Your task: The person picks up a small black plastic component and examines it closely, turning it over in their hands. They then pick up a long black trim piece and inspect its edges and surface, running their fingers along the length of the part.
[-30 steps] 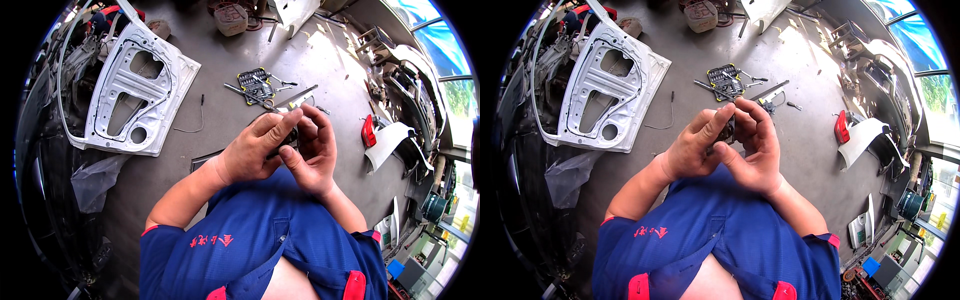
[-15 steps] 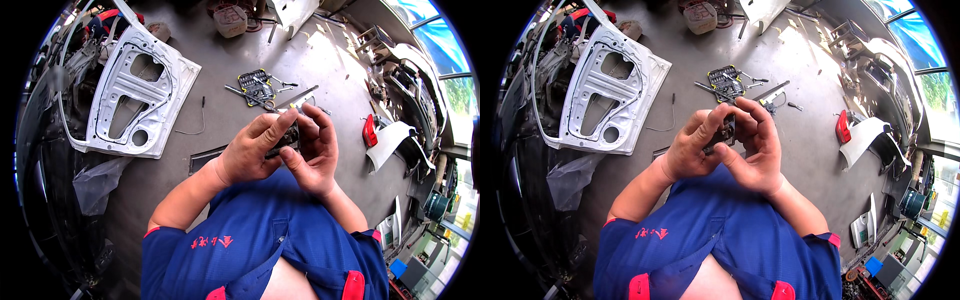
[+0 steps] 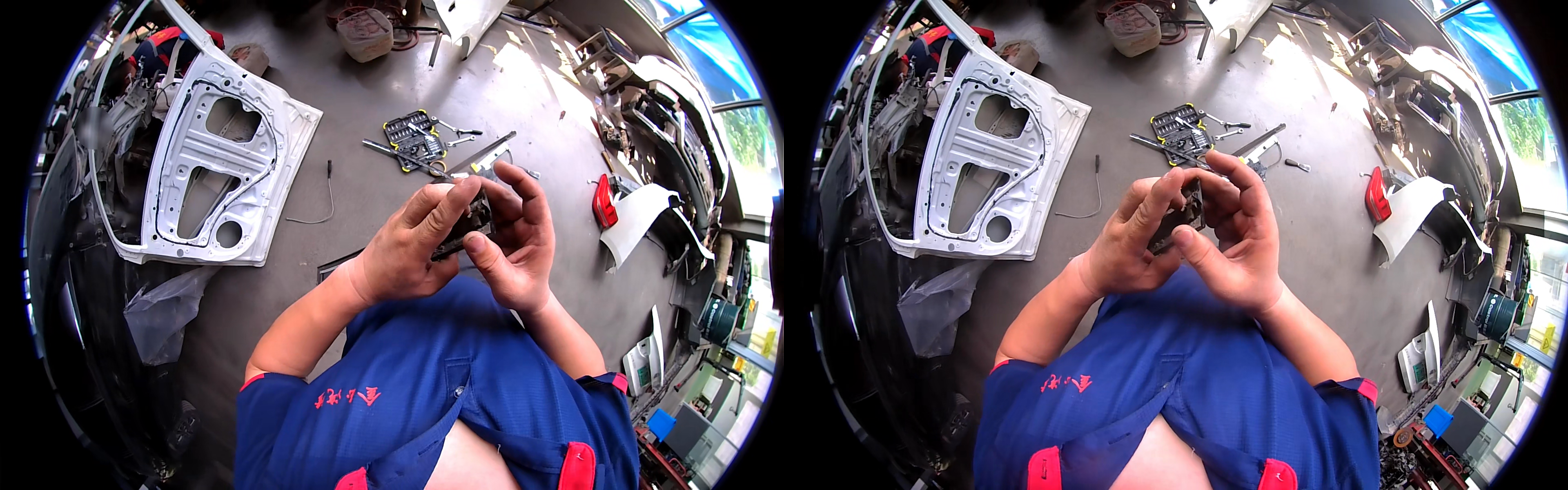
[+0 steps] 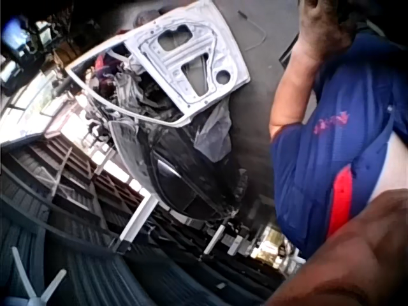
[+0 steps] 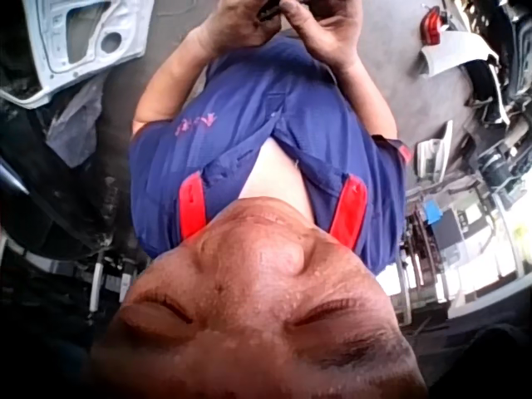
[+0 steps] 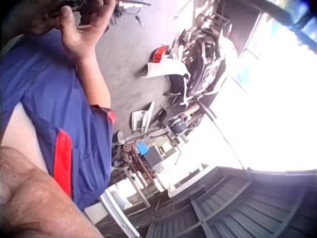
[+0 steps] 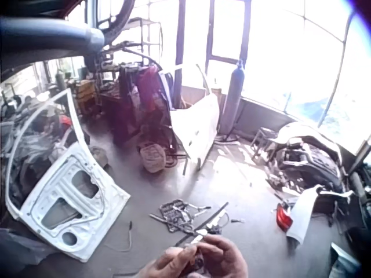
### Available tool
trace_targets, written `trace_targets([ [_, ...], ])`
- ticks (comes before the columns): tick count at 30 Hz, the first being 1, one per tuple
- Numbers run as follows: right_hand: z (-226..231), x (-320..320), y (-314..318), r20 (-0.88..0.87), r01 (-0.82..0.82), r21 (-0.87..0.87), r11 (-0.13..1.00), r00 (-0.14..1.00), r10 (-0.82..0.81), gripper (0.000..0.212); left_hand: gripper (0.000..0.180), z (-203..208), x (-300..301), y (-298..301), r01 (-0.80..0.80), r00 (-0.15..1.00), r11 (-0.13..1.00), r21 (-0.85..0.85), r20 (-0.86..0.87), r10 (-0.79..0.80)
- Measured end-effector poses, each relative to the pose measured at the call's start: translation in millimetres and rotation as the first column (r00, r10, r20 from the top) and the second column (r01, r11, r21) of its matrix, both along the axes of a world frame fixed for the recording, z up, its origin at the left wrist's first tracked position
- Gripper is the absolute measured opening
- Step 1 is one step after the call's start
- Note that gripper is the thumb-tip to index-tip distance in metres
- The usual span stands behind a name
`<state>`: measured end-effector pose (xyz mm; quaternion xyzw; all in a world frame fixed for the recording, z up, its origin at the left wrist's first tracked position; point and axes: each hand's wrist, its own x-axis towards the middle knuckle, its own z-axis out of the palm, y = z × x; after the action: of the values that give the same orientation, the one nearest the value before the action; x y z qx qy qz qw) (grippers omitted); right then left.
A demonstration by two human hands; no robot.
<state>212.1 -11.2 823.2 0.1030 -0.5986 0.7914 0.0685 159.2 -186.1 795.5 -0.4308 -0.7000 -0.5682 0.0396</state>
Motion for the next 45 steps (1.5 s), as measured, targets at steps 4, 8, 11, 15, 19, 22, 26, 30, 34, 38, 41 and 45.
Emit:
trace_targets([
  [4,-8.6,6.1,-0.8,0.044,0.034,0.007,0.999,0.998,-0.034,0.079,0.096,-16.0,-1.6,7.1,0.009,0.999,1.000,0.014,-0.041,-0.009],
  [8,-13.9,15.2,7.3,0.149,0.091,-0.033,0.995,0.985,-0.085,0.080,0.094,-22.7,-2.7,15.5,0.086,0.996,0.996,-0.038,0.015,-0.085],
  [11,-5.9,16.4,17.2,0.149,0.134,-0.054,0.990,0.981,-0.125,0.080,0.093,-21.1,-2.9,32.7,0.071,0.996,0.997,0.023,0.043,-0.072],
  [15,-2.9,15.6,33.4,0.182,0.189,-0.088,0.978,0.968,-0.171,0.080,0.085,-17.7,-13.5,48.6,0.100,0.995,0.995,-0.004,0.004,-0.100],
  [19,-6.3,21.8,52.9,0.198,0.255,-0.079,0.964,0.952,-0.235,0.080,0.095,-13.9,-20.0,75.7,0.168,0.986,0.986,0.005,0.002,-0.168],
  [22,-7.3,26.5,70.8,0.161,0.286,-0.077,0.955,0.949,-0.271,0.080,0.094,-13.1,-22.8,97.1,0.243,0.970,0.970,0.021,-0.010,-0.243],
  [26,-5.4,30.6,96.4,0.158,0.330,-0.099,0.939,0.937,-0.312,0.079,0.093,-4.1,-26.2,126.0,0.284,0.959,0.958,-0.029,-0.001,-0.284],
  [30,-2.6,33.7,127.6,0.142,0.355,-0.097,0.930,0.930,-0.340,0.079,0.092,1.9,-30.5,159.9,0.316,0.946,0.946,-0.078,-0.044,-0.320],
  [34,-1.6,35.9,159.7,0.147,0.344,-0.098,0.934,0.933,-0.328,0.078,0.092,7.3,-28.6,190.6,0.312,0.946,0.942,-0.124,-0.053,-0.320],
  [38,-3.1,34.2,185.8,0.090,0.328,-0.127,0.936,0.944,-0.319,0.077,0.090,7.3,-29.6,215.2,0.292,0.946,0.946,-0.142,-0.100,-0.307],
  [41,1.7,29.5,201.6,0.030,0.304,-0.117,0.946,0.953,-0.303,0.077,0.090,15.5,-32.4,229.6,0.259,0.947,0.955,-0.142,-0.157,-0.280],
  [45,4.6,25.4,216.3,-0.036,0.266,-0.083,0.960,0.962,-0.270,0.076,0.089,24.6,-31.6,240.7,0.213,0.949,0.966,-0.144,-0.206,-0.240],
])
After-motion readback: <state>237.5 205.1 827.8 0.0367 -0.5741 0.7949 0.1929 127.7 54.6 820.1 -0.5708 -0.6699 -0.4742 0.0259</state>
